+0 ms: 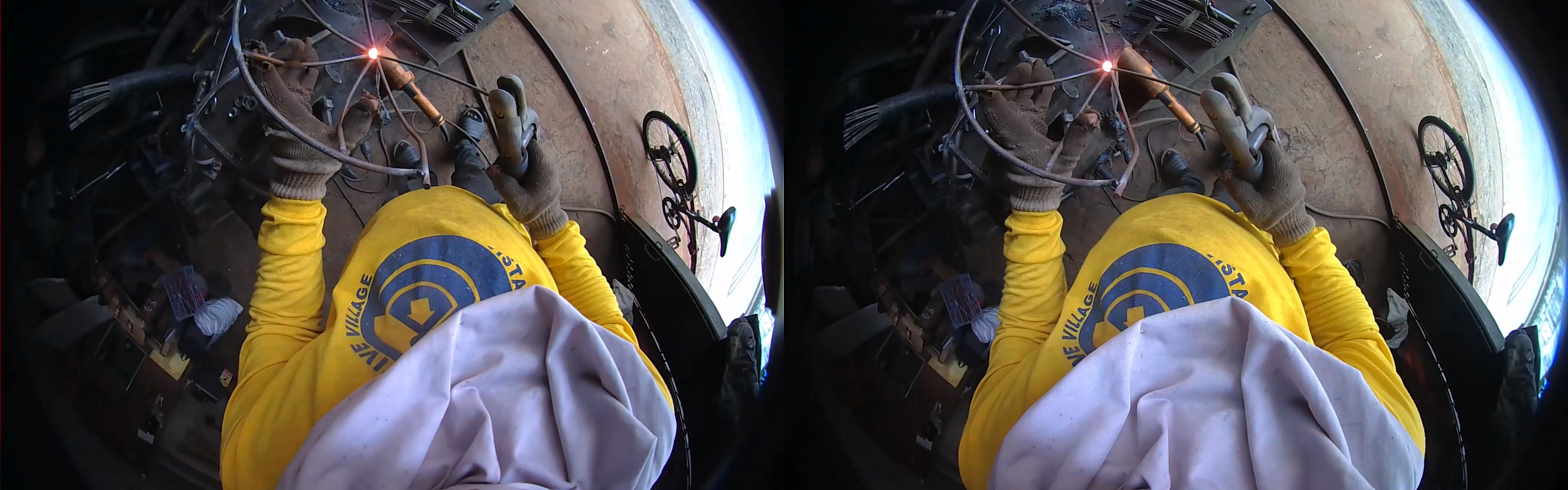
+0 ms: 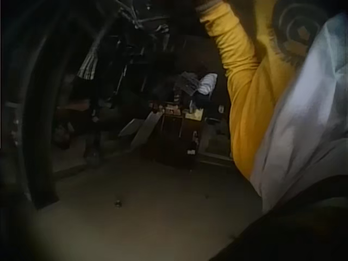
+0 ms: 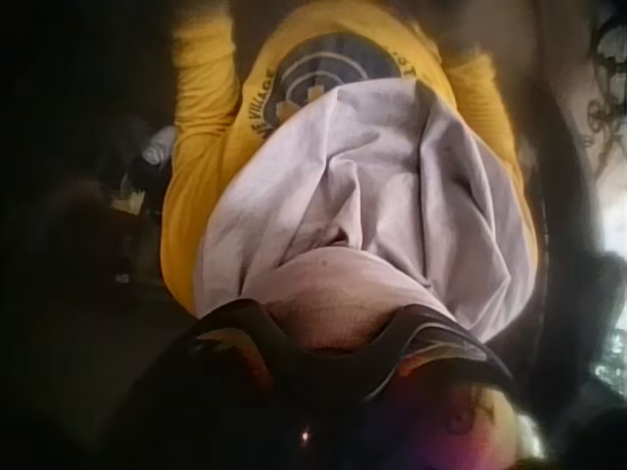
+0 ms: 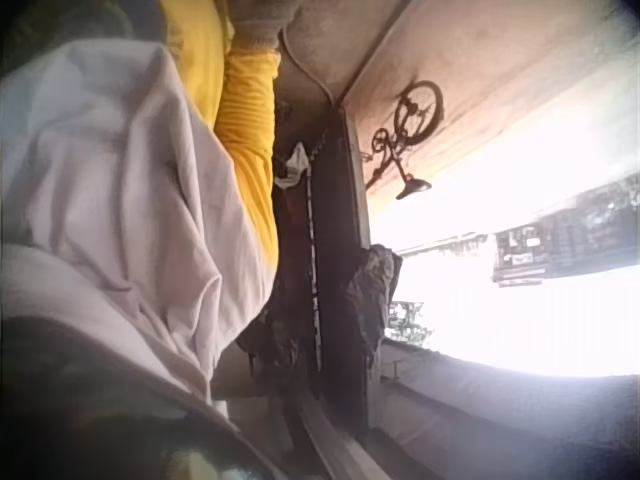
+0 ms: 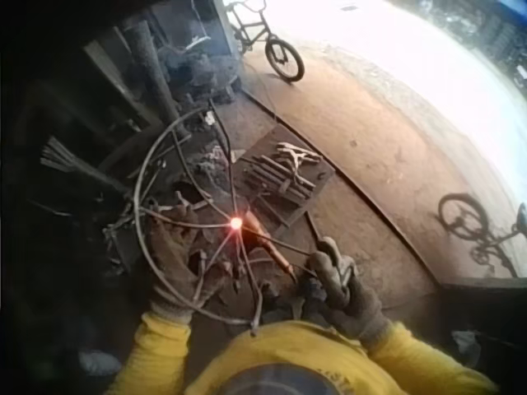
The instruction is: The person welds metal components together on a work surface, using a welding rod and grounding clamps to join curved and straight metal pieces, occasionally using a wrench to tighten or adjust parts of the assembly.
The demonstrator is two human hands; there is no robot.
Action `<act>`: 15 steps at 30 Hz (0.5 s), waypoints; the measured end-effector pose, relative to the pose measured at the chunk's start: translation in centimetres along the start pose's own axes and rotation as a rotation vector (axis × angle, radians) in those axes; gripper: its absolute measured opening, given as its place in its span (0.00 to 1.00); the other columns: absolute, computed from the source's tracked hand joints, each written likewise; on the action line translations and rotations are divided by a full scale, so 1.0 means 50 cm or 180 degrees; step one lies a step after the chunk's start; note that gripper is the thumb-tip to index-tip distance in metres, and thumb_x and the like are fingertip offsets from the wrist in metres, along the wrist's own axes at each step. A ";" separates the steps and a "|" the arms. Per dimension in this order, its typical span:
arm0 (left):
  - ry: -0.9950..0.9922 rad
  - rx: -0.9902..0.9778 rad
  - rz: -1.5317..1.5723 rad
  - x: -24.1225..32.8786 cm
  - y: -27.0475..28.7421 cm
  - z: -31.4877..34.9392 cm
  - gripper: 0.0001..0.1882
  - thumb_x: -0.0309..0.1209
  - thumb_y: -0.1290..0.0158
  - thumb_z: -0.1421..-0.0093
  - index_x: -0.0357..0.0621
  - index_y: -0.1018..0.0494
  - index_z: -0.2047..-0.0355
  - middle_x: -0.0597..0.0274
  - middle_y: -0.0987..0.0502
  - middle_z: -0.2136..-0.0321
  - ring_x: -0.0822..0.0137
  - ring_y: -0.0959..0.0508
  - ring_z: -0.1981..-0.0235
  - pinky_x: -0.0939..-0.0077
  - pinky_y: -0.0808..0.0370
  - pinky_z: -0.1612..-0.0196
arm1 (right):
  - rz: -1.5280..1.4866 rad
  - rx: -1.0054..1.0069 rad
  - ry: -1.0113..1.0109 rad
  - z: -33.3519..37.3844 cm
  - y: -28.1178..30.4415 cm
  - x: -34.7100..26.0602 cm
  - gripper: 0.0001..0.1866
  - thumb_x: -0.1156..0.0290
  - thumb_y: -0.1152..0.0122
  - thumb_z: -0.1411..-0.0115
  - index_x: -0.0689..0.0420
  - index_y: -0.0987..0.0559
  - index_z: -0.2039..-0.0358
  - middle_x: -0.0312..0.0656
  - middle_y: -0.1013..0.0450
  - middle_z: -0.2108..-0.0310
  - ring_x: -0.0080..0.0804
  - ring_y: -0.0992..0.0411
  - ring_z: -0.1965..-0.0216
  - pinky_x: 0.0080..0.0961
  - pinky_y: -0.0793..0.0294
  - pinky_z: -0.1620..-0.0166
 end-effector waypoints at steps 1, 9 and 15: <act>0.0005 -0.0002 -0.0024 -0.002 -0.002 0.000 0.64 0.45 0.27 0.49 0.35 0.61 0.28 0.40 0.39 0.34 0.49 0.32 0.35 0.55 0.31 0.32 | 0.0052 0.0007 0.0031 0.000 0.001 -0.003 0.28 0.63 0.24 0.48 0.60 0.23 0.49 0.51 0.21 0.59 0.44 0.19 0.59 0.36 0.21 0.54; 0.0001 -0.0010 -0.0166 -0.005 -0.006 0.001 0.65 0.46 0.27 0.49 0.35 0.62 0.28 0.39 0.40 0.34 0.48 0.33 0.34 0.55 0.31 0.32 | -0.0013 -0.0045 -0.0020 0.000 -0.002 0.004 0.28 0.62 0.24 0.48 0.60 0.23 0.49 0.52 0.21 0.58 0.44 0.20 0.58 0.36 0.21 0.54; 0.0014 -0.0024 -0.0211 -0.005 -0.004 -0.001 0.66 0.47 0.27 0.49 0.35 0.62 0.27 0.38 0.40 0.33 0.48 0.33 0.34 0.54 0.32 0.32 | 0.0040 -0.0076 -0.0115 -0.004 0.001 0.004 0.29 0.62 0.24 0.48 0.60 0.23 0.49 0.52 0.21 0.57 0.45 0.20 0.58 0.37 0.21 0.53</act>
Point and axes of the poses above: each hand's wrist, its own z-axis away from the middle knuckle, its own y-axis out of the back of the hand, x = y × z, the point moved 9 cm from there along -z, towards the middle knuckle
